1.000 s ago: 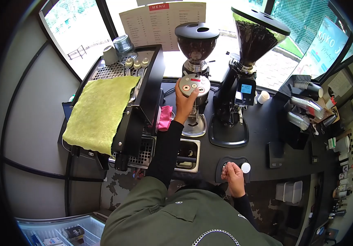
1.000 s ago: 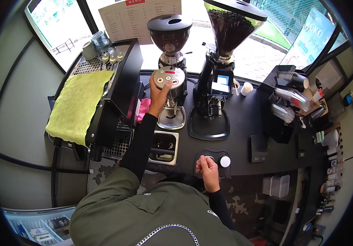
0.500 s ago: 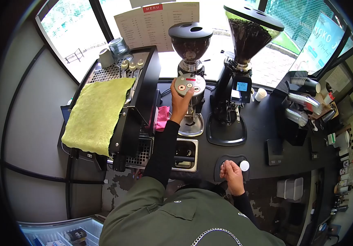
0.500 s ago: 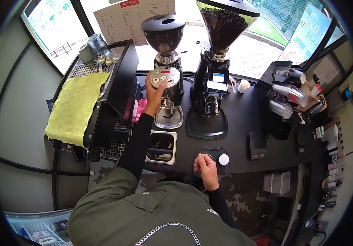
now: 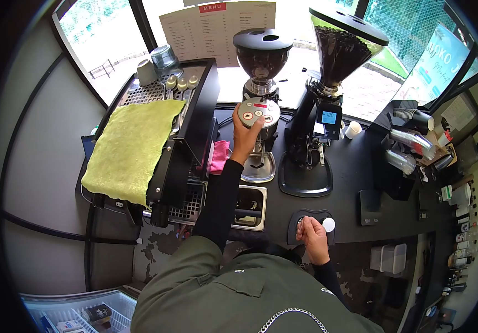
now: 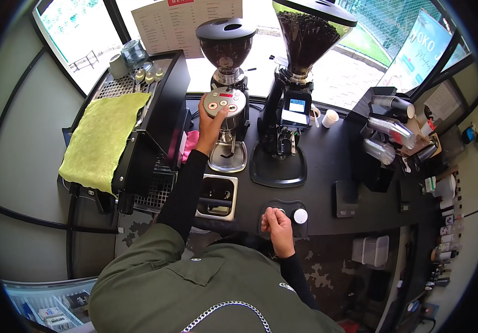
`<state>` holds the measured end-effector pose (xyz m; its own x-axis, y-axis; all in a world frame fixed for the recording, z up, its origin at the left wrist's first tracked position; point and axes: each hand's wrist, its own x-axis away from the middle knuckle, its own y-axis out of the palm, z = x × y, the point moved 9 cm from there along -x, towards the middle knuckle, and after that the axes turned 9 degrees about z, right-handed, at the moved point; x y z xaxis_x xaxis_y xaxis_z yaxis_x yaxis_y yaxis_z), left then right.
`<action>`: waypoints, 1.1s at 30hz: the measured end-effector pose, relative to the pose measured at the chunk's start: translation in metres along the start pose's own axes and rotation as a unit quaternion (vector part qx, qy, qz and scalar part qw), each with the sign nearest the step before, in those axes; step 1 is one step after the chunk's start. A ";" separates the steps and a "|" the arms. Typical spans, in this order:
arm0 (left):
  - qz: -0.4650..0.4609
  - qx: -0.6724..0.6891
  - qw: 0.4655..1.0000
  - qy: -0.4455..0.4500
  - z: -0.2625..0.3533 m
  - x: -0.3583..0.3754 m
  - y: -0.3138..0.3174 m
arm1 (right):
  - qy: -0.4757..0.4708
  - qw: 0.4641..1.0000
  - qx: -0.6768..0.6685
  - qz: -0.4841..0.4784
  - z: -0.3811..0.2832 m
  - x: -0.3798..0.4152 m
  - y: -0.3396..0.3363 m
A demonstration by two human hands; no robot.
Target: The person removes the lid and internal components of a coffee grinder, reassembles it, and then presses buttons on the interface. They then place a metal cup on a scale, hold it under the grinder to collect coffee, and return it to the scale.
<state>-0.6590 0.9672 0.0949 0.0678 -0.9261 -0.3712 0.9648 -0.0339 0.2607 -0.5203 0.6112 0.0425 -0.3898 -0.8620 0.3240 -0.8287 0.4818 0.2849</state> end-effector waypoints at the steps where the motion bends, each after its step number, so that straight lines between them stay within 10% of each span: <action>1: 0.001 0.000 1.000 0.000 -0.001 -0.001 0.000 | 0.002 1.000 0.004 0.000 0.000 0.000 0.000; 33: 0.002 0.005 1.000 -0.010 0.003 0.001 0.001 | 0.009 1.000 -0.008 -0.002 0.008 0.002 0.003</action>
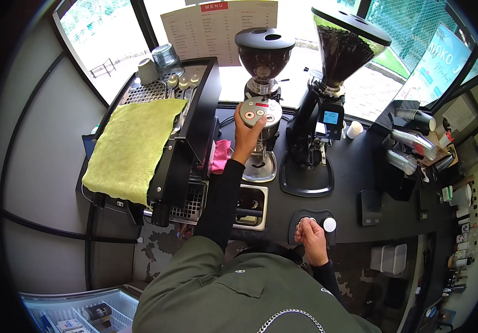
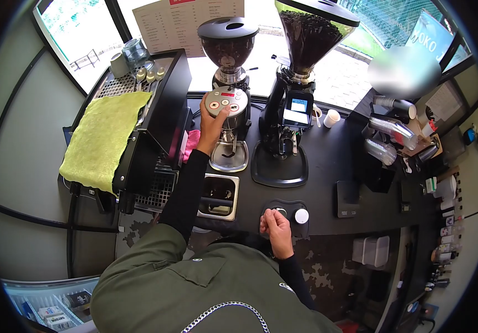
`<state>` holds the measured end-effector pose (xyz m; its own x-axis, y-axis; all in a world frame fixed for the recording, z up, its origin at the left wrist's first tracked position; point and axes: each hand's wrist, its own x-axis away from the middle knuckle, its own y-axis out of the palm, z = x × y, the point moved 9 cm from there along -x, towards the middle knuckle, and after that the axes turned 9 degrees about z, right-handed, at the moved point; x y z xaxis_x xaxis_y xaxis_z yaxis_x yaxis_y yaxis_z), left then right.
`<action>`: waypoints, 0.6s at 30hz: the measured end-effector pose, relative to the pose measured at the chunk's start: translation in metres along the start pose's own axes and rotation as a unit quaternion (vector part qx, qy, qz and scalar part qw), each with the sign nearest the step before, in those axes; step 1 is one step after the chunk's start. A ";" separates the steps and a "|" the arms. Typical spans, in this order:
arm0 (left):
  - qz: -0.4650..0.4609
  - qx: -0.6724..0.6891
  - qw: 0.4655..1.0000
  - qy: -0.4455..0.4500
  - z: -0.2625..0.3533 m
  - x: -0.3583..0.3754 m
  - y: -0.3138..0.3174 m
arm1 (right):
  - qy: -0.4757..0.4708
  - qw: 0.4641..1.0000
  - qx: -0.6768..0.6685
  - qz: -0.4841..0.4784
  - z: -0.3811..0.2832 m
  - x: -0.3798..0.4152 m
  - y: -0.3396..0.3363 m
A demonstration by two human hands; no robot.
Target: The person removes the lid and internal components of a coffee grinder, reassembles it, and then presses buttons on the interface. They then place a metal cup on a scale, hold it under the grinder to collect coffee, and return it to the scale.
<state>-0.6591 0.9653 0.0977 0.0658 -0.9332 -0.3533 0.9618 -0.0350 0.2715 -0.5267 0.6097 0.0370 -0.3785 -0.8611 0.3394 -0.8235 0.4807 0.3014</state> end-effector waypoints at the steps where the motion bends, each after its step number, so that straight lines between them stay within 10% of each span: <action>1: -0.001 0.000 1.000 0.000 0.000 0.000 0.000 | 0.002 1.000 -0.003 0.000 0.001 0.000 0.000; 18: -0.010 0.032 0.999 -0.036 0.006 0.003 0.003 | 0.011 1.000 -0.022 0.013 0.001 0.004 -0.002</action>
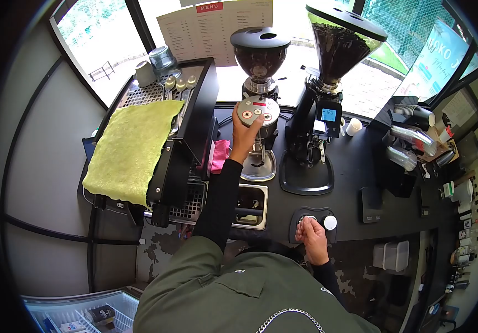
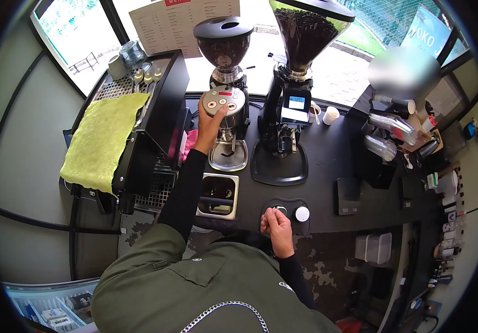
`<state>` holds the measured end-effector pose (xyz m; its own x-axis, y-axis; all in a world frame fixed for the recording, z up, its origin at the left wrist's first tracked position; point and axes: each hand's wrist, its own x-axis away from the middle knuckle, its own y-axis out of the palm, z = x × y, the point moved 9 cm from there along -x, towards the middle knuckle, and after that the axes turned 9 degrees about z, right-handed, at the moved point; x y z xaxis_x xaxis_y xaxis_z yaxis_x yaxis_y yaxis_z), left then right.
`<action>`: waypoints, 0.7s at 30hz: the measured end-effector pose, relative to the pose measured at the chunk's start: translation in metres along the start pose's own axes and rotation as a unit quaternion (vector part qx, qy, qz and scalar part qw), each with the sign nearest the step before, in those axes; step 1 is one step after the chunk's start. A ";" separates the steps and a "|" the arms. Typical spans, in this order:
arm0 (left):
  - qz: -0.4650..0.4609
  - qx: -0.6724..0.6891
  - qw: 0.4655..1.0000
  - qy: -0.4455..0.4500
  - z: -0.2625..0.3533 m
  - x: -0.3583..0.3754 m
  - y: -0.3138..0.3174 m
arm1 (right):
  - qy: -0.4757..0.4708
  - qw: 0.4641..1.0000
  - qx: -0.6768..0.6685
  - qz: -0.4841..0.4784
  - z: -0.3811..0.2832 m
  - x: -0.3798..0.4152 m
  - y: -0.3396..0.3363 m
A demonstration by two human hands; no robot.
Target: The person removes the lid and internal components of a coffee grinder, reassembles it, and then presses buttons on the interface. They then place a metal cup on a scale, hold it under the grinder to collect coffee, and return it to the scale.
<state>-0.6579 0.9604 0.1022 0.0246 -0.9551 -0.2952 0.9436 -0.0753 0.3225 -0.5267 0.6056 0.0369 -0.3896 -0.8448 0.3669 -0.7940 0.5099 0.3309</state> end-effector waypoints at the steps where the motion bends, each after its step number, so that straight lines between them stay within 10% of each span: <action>1: 0.000 -0.001 1.000 0.000 0.001 0.000 0.000 | 0.001 1.000 -0.001 0.005 0.000 0.000 -0.001; 21: 0.013 -0.022 1.000 -0.013 -0.001 -0.002 -0.002 | -0.011 1.000 -0.012 0.015 0.000 -0.004 -0.008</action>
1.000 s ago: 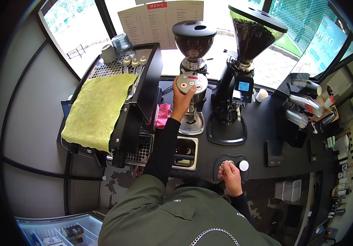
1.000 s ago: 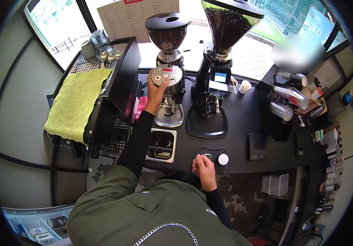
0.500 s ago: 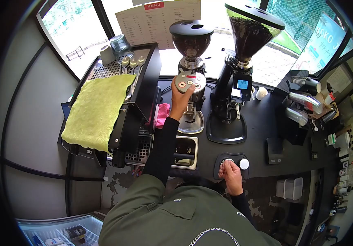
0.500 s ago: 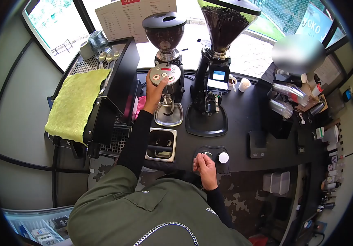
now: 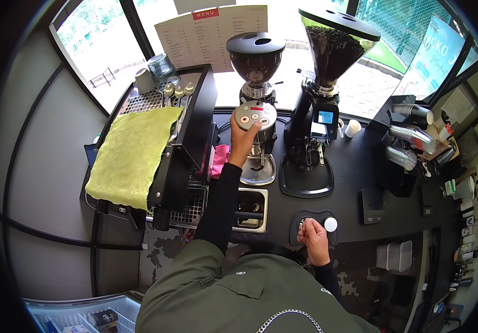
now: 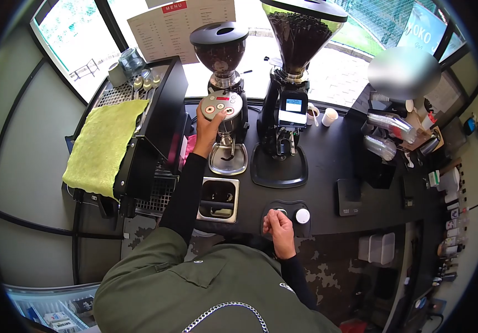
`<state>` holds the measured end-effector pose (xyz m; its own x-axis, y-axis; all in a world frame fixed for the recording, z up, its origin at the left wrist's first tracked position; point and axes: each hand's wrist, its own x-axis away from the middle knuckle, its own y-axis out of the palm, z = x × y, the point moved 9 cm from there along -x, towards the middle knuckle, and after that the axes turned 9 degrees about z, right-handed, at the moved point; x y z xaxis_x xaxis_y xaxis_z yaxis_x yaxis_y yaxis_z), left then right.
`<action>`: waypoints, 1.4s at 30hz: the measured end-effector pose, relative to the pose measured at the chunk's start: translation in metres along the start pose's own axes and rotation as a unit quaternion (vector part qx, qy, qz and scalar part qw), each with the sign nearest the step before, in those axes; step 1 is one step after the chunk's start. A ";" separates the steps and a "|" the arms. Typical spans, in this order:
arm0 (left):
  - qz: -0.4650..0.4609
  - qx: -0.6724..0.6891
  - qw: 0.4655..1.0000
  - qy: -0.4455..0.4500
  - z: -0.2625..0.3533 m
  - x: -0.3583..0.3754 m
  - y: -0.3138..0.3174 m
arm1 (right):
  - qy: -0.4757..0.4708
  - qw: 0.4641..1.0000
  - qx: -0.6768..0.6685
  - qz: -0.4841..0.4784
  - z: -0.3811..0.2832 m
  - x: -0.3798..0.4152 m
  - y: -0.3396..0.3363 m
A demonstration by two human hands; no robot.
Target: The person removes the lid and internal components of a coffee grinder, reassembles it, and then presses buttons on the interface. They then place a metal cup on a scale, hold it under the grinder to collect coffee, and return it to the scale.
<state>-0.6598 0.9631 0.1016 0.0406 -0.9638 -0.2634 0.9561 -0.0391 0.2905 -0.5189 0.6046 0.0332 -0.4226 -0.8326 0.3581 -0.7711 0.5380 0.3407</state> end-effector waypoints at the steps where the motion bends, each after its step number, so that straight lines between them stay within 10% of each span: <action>1: -0.001 0.000 1.000 0.001 0.001 0.000 0.001 | -0.003 1.000 -0.003 -0.002 0.001 -0.001 -0.001; 26: 0.024 -0.049 0.998 -0.012 -0.024 0.005 -0.016 | -0.004 0.999 -0.002 -0.044 0.003 -0.009 0.015; 29: 0.016 -0.243 0.954 0.175 -0.040 0.038 -0.029 | -0.008 1.000 -0.004 -0.028 -0.001 -0.004 0.011; 34: 0.050 -0.397 0.914 0.060 -0.110 0.031 -0.036 | -0.019 1.000 0.006 0.001 -0.001 0.003 -0.008; 42: 0.033 -0.487 0.863 0.128 -0.057 0.063 -0.030 | -0.020 0.998 -0.017 0.061 -0.006 0.020 -0.038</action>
<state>-0.6698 0.9181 0.0239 0.0486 -0.8605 -0.5071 0.7345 0.3749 -0.5657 -0.4945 0.5685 0.0328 -0.5314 -0.7649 0.3641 -0.6966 0.6391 0.3261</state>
